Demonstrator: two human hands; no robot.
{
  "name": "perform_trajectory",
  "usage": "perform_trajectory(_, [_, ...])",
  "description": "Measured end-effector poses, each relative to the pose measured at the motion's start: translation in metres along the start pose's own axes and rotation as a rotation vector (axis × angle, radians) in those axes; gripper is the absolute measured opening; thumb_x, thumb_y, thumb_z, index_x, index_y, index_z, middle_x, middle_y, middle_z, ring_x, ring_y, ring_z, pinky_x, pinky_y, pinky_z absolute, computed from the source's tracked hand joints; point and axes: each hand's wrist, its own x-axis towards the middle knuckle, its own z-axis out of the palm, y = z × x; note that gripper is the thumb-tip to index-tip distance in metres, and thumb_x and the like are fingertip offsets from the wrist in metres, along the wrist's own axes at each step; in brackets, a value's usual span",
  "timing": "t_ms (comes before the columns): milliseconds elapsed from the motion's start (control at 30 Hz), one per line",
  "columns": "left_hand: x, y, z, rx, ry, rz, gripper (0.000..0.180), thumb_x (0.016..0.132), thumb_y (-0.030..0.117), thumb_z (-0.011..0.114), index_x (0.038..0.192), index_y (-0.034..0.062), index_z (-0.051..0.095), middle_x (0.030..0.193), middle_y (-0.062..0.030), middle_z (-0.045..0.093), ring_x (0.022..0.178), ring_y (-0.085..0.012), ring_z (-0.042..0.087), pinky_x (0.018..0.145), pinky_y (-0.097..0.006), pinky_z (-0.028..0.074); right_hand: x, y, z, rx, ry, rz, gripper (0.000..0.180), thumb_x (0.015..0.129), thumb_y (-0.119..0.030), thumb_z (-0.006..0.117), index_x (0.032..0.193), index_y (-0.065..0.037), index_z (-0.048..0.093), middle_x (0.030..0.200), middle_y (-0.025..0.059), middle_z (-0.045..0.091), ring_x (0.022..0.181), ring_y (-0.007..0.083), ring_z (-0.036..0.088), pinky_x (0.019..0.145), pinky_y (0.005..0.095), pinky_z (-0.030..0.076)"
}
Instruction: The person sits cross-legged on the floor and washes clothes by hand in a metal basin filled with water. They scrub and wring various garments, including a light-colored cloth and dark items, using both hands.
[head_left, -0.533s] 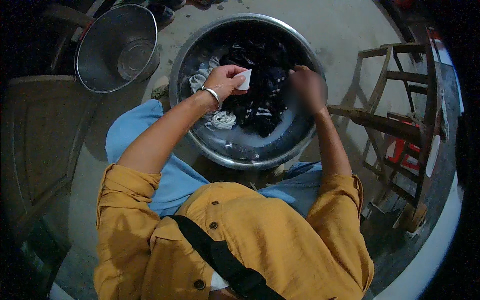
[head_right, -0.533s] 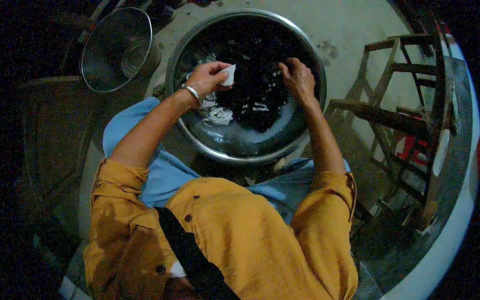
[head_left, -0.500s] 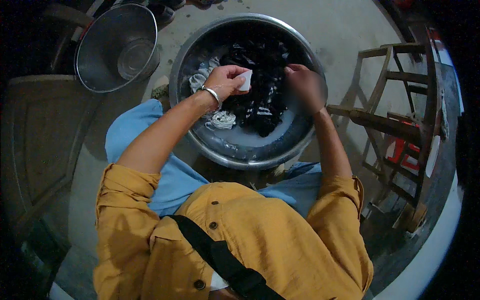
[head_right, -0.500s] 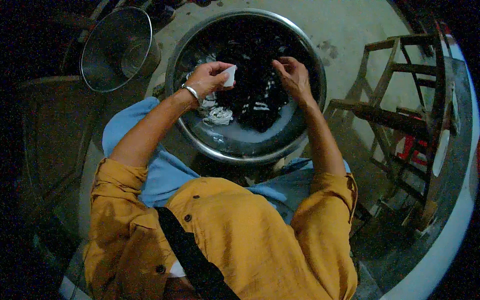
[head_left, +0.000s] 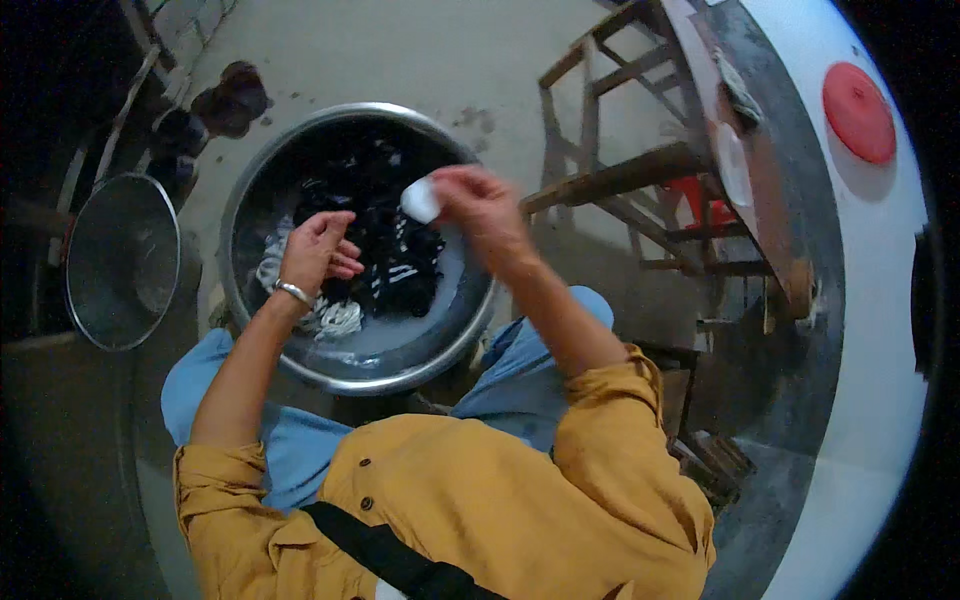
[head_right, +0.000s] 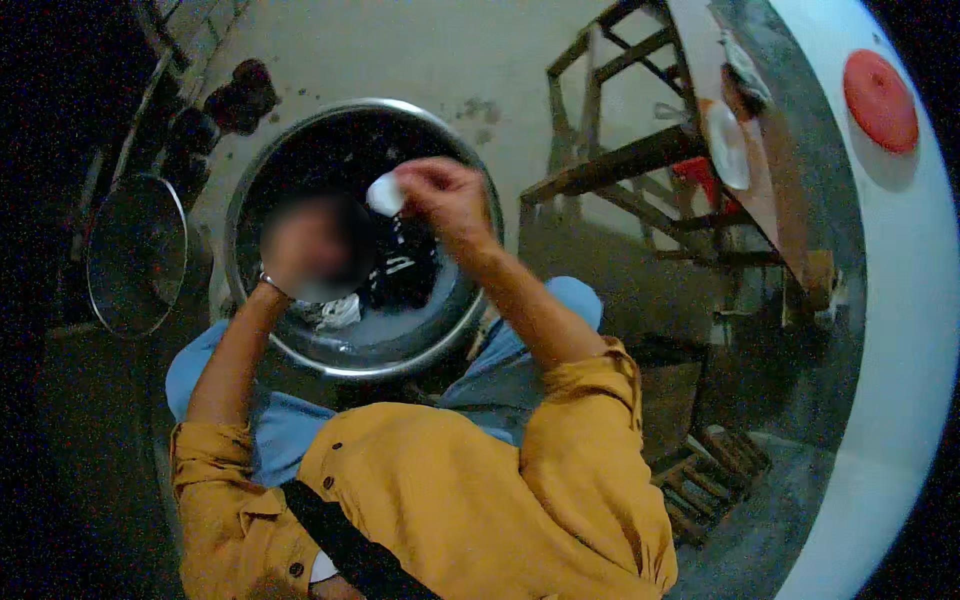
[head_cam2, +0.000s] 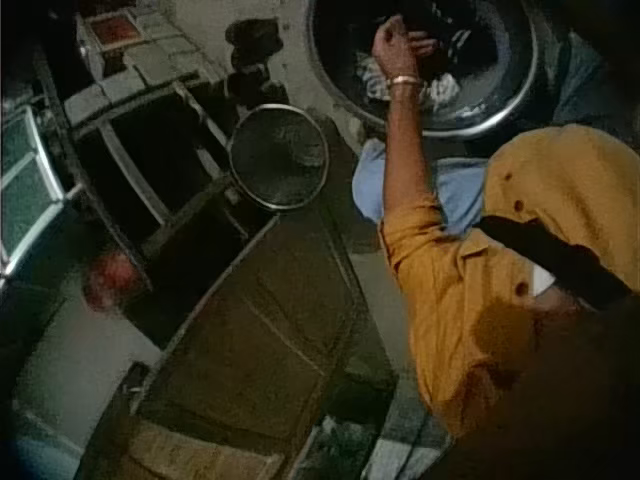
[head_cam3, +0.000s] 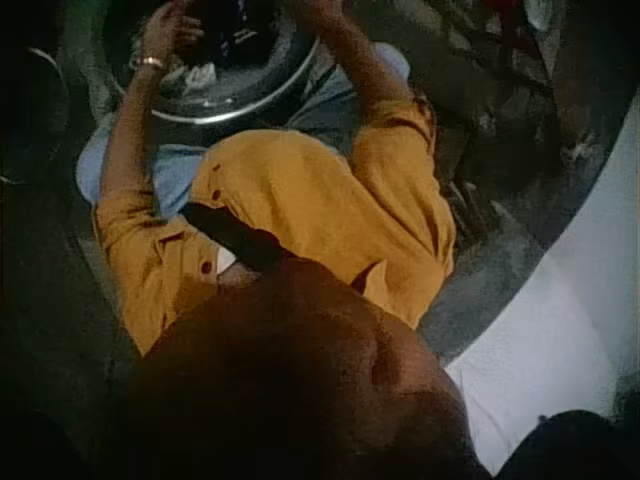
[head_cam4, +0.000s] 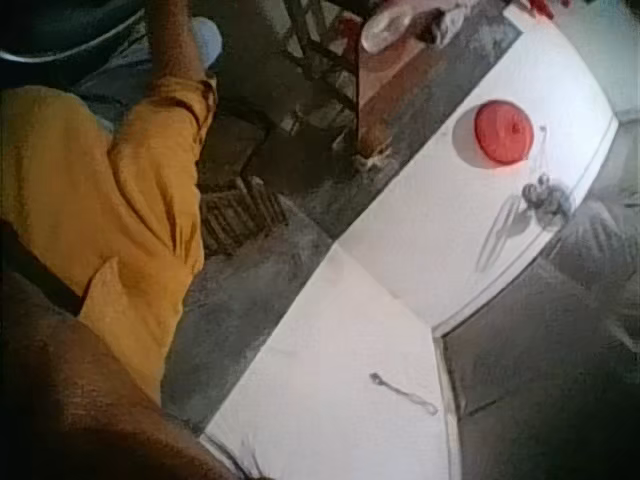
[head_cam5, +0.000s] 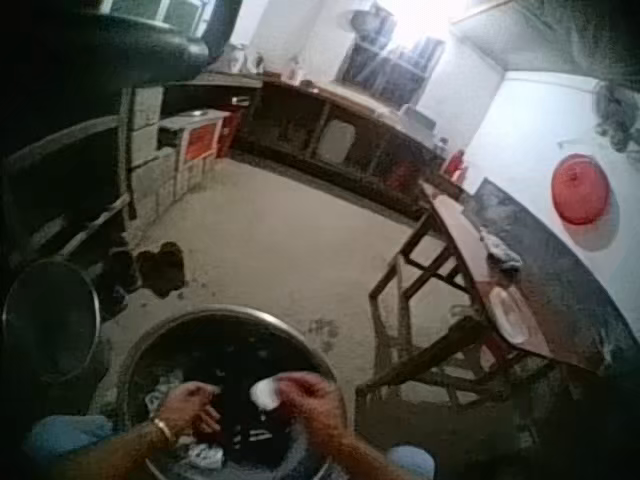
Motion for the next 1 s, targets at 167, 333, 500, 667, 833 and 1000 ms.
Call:
perform_trajectory(167, [0.028, -0.067, -0.038, 0.358, -0.042, 0.37, 0.027, 0.085, 0.025, 0.055, 0.1, 0.0036, 0.054, 0.072, -0.0053, 0.058, 0.058, -0.0122, 0.058, 0.051, -0.022, 0.049, 0.0, -0.139, -0.135, -0.738, 0.776, -0.92, 0.018, 0.083, -0.014, 0.055, 0.093, 0.0, 0.06, 0.081, 0.006, 0.061, 0.065, 0.0112, 0.054, 0.058, 0.021, 0.043])
perform_trajectory(333, [0.004, -0.045, -0.006, 0.144, -0.095, 0.139, 0.021, 0.084, 0.02, 0.054, 0.097, 0.003, 0.055, 0.075, -0.0057, 0.058, 0.063, -0.012, 0.057, 0.055, -0.023, 0.048, -0.029, -0.219, -0.287, -1.082, 0.807, -0.761, 0.021, 0.079, -0.018, 0.061, 0.088, 0.0, 0.065, 0.082, 0.0096, 0.064, 0.069, 0.0137, 0.058, 0.061, 0.026, 0.046])
perform_trajectory(500, [0.028, -0.07, -0.046, 0.36, -0.087, 0.368, 0.021, 0.084, 0.015, 0.052, 0.1, 0.002, 0.055, 0.078, -0.0058, 0.059, 0.063, -0.0115, 0.057, 0.054, -0.023, 0.049, -0.01, -0.221, -0.309, -1.485, 0.795, -0.819, 0.016, 0.078, -0.015, 0.059, 0.086, -0.004, 0.067, 0.086, 0.0051, 0.065, 0.072, 0.0158, 0.06, 0.064, 0.027, 0.048])
perform_trajectory(667, [0.014, -0.067, -0.061, 0.385, 0.13, 0.455, 0.022, 0.083, 0.012, 0.052, 0.102, 0.0015, 0.054, 0.079, -0.0063, 0.059, 0.064, -0.0116, 0.058, 0.053, -0.022, 0.048, 0.02, -0.098, -0.144, -1.138, 0.343, -1.153, 0.023, 0.079, -0.012, 0.051, 0.099, -0.003, 0.058, 0.098, 0.0066, 0.059, 0.082, 0.0167, 0.058, 0.071, 0.0293, 0.046])
perform_trajectory(833, [0.018, -0.047, -0.048, 0.245, 0.216, 0.387, 0.023, 0.082, 0.01, 0.053, 0.103, 0.0015, 0.054, 0.08, -0.0064, 0.058, 0.066, -0.0121, 0.059, 0.056, -0.023, 0.049, 0.064, 0.112, -0.039, -0.875, -0.151, -0.002, 0.024, 0.078, -0.019, 0.06, 0.096, -0.004, 0.062, 0.087, 0.0078, 0.064, 0.08, 0.0157, 0.058, 0.073, 0.0267, 0.045])
perform_trajectory(1000, [0.021, -0.052, -0.064, 0.189, 0.224, 0.298, 0.024, 0.082, 0.01, 0.053, 0.104, 0.0013, 0.054, 0.081, -0.0055, 0.058, 0.067, -0.0121, 0.059, 0.056, -0.023, 0.049, 0.118, 0.3, -0.029, -1.107, 0.127, -0.022, 0.038, 0.074, -0.022, 0.063, 0.105, -0.002, 0.053, 0.097, 0.0148, 0.059, 0.084, 0.0261, 0.057, 0.075, 0.0344, 0.046])
